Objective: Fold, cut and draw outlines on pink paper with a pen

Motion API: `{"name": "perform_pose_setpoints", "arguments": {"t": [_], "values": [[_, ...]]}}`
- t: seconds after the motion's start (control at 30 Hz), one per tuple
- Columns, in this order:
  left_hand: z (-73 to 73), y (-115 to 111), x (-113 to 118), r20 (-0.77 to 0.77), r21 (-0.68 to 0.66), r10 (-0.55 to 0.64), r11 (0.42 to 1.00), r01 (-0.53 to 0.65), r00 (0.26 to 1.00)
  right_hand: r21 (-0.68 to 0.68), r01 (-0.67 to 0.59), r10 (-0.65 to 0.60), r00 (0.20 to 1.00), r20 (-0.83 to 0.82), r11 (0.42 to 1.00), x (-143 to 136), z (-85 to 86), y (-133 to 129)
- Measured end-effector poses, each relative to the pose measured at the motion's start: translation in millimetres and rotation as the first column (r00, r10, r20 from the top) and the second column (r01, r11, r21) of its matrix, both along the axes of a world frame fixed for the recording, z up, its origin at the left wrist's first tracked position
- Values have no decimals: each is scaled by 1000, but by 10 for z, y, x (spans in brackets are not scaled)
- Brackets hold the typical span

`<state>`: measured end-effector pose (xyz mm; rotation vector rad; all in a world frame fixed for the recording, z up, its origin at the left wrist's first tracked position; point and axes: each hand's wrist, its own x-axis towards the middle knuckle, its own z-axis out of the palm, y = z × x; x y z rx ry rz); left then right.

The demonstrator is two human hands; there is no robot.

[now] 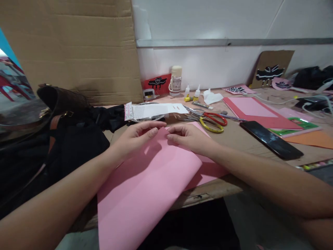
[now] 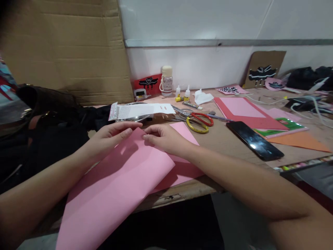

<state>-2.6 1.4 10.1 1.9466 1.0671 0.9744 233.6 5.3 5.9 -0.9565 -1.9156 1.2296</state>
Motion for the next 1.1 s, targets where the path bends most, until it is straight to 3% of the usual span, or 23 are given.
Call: {"name": "perform_pose_setpoints", "arguments": {"t": [0.3, 0.6, 0.83, 1.1], "values": [[30, 42, -173, 58, -221, -156, 961, 165, 986, 66, -29, 25, 997, 71, 997, -9, 139, -66], [94, -38, -139, 189, -350, -232, 892, 286, 954, -66, -114, 116, 993, 19, 991, 11, 109, -86], [37, -13, -145, 226, -357, -315, 854, 379, 922, -125, -176, 170, 984, -57, 976, 7, 58, -82], [-11, 38, -130, 268, -294, -378, 844, 449, 886, -158, -168, 172, 985, 12, 973, 22, 105, -101]]}}
